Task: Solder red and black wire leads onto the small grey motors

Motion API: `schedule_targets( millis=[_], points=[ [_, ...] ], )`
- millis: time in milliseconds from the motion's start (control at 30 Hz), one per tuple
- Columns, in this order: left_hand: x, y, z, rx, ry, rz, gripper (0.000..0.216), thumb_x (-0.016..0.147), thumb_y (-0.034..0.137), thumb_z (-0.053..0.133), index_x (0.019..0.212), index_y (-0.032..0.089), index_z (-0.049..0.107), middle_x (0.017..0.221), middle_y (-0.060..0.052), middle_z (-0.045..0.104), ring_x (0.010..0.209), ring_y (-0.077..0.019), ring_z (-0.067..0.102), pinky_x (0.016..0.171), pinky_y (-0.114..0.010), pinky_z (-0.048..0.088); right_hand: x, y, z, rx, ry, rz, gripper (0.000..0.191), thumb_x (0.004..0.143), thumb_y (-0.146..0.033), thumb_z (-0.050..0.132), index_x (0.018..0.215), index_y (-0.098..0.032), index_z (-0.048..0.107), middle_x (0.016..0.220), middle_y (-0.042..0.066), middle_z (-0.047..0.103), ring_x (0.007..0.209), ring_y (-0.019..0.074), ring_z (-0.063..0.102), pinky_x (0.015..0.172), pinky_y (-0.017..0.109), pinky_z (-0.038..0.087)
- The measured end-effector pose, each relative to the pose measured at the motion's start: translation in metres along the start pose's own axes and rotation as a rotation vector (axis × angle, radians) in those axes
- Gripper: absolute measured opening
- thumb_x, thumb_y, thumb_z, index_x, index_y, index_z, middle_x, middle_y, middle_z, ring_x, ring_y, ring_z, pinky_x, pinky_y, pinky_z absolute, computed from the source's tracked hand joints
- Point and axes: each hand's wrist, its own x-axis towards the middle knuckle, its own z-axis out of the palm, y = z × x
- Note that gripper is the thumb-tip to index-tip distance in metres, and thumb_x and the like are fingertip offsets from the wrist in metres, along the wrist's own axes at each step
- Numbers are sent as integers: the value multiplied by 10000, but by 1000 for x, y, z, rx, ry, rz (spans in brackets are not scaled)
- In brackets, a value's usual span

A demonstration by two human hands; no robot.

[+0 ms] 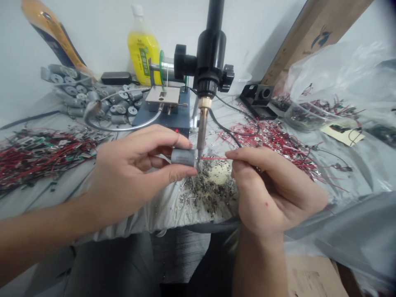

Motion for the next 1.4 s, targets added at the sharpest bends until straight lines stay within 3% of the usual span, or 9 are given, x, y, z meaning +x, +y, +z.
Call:
schedule_targets(
  millis=[167, 300, 433, 600, 733, 867, 1000, 1200, 1400],
  points=[
    [-1, -2, -1, 10, -5, 15, 357, 827, 171, 987, 1121, 355, 901, 1091, -18, 848, 853, -203, 801, 736, -303, 785, 1, 3, -1, 16, 4, -46, 227, 946, -98, 725, 966, -282, 856, 751, -13, 756, 632, 171, 643, 492, 347, 420],
    [1, -2, -1, -17, -8, 25, 318, 819, 154, 991, 1081, 315, 906, 1006, 9, 855, 726, -138, 771, 699, -193, 757, 3, 3, -1, 31, -22, -32, 252, 938, -60, 714, 974, -268, 851, 746, -20, 745, 608, 145, 612, 493, 326, 415],
    [1, 1, -1, -37, -37, 11, 309, 834, 190, 1013, 1096, 310, 902, 1062, 26, 864, 788, -103, 793, 759, -121, 731, 1, 1, -4, 33, -40, -53, 249, 943, -31, 715, 976, -244, 840, 752, -32, 734, 642, 113, 616, 533, 293, 417],
    [-1, 6, -5, -6, -57, -126, 259, 855, 329, 1037, 1078, 356, 907, 1088, 58, 854, 845, -106, 781, 805, -128, 725, 3, -6, -13, 4, -201, 124, 220, 1000, -65, 700, 1019, -247, 824, 878, -27, 745, 759, 97, 625, 671, 279, 490],
    [0, 7, -9, 35, -76, -145, 247, 859, 387, 1028, 1079, 370, 918, 1103, 55, 860, 882, -148, 793, 764, -161, 720, 10, -7, -18, 18, -365, 111, 162, 999, -117, 733, 1088, -221, 819, 1107, 49, 723, 1048, 177, 699, 925, 372, 581],
    [2, 7, -10, 65, -119, -123, 237, 873, 382, 1016, 1087, 343, 919, 1093, 29, 869, 862, -147, 785, 719, -162, 699, 13, -6, -20, -17, -418, 89, 184, 999, -164, 750, 1151, -242, 817, 1273, 93, 643, 1225, 246, 647, 1071, 474, 563],
    [2, 7, -10, 73, -141, -144, 236, 875, 405, 1017, 1084, 358, 919, 1061, 63, 879, 793, -118, 783, 704, -139, 685, 12, -7, -19, -20, -461, 76, 149, 1004, -167, 746, 1123, -232, 806, 1284, 96, 638, 1244, 249, 645, 1093, 489, 553],
    [-1, 8, -11, 66, -122, -229, 268, 838, 534, 1030, 1044, 399, 923, 950, 101, 886, 625, -90, 773, 653, -113, 670, 11, -4, -17, 15, -451, 57, 156, 1008, -101, 711, 1058, -229, 783, 1247, 68, 648, 1198, 196, 660, 1066, 416, 567],
    [3, 13, -10, -22, -119, -300, 231, 804, 418, 1056, 979, 352, 920, 747, 102, 852, 536, -98, 775, 605, -87, 650, 12, -4, -18, 63, -435, 78, 154, 1016, -88, 740, 1085, -212, 799, 1146, 32, 741, 1106, 154, 720, 998, 366, 588]
  ],
)
